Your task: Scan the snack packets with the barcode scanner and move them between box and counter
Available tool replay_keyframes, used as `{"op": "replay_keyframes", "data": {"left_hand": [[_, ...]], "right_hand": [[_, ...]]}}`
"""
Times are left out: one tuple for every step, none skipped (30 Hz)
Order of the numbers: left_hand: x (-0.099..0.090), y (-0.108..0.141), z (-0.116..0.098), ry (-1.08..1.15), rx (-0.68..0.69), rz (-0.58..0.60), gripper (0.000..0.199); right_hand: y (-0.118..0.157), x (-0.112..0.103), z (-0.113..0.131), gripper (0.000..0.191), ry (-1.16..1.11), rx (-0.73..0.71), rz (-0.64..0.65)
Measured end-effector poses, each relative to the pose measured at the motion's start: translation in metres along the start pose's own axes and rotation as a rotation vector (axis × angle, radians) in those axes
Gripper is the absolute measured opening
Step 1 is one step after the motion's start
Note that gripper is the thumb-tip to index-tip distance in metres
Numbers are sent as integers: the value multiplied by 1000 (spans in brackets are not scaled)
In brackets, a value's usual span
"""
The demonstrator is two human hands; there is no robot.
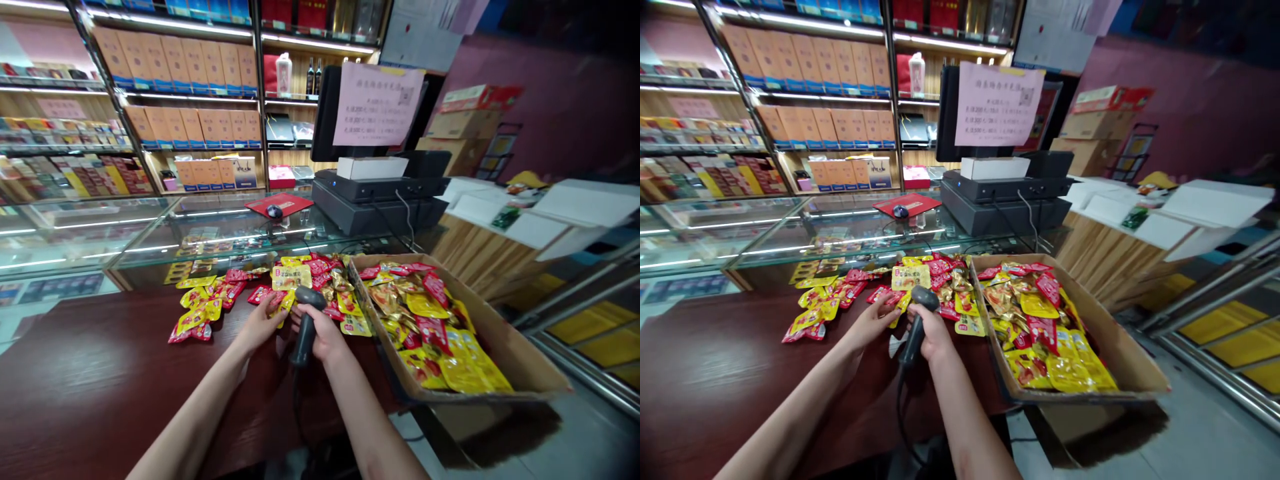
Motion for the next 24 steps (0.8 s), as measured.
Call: {"op": "replay_keyframes", "data": {"left_hand": [[11,3,-4,6,-22,23,66],[21,6,-9,12,-39,44,66],[30,8,-14,13,-53,62,64],[37,10,-18,17,-68,77,63],[44,10,-20,25,-86,89,61],[49,10,-22,37,-107,99,59],[53,9,-22,56,-125,107,56],[56,7,-22,83,-134,114,54],[58,4,-22,118,-130,123,51],[60,1,-22,158,-115,135,49],[62,-2,-21,201,-96,150,48],[62,-5,-19,243,-84,166,48],[63,-9,-16,283,-85,187,49],[63,-12,-12,315,-98,204,51],[62,-15,-7,335,-116,212,52],[60,-19,-3,346,-128,209,53],[56,-21,1,348,-131,197,53],[53,-24,2,344,-121,178,54],[50,-26,3,338,-101,163,53],[47,-27,2,335,-72,155,53],[46,-28,0,338,-42,158,52],[46,-27,-2,343,-16,169,51],[47,-26,-3,350,1,183,50],[47,-25,-5,358,11,197,49]], "right_hand": [[4,-7,8,12,-3,-61,-18],[8,-12,16,15,-9,-127,-23],[13,-15,23,19,-16,-191,-14],[18,-16,30,23,-22,-249,1],[22,-17,35,25,-25,-297,17],[26,-17,38,27,-24,-325,29],[29,-18,40,28,-16,-333,34],[31,-18,40,29,-4,-330,35],[32,-19,40,31,11,-321,35],[33,-20,40,32,27,-309,35],[34,-20,40,34,42,-297,40],[35,-20,40,35,52,-290,47],[35,-20,40,36,58,-287,53],[36,-21,41,36,62,-286,54],[37,-23,41,36,67,-290,50],[39,-24,43,36,75,-297,42],[40,-25,44,35,91,-303,36],[42,-24,44,35,113,-306,35],[44,-23,45,35,140,-304,40],[46,-21,44,34,171,-298,51],[48,-17,44,33,207,-288,67],[50,-13,43,33,246,-282,84],[52,-10,43,31,290,-281,99],[53,-6,43,30,335,-287,110]]}}
Point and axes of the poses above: each hand's wrist, its own y-axis away from the middle knuckle, its own x-axis out of the palm, z = x × y, the point moved 9 cm from there along -y, towards the middle knuckle, and after that the axes turned 9 degrees about -y, right-handed, at the moved point
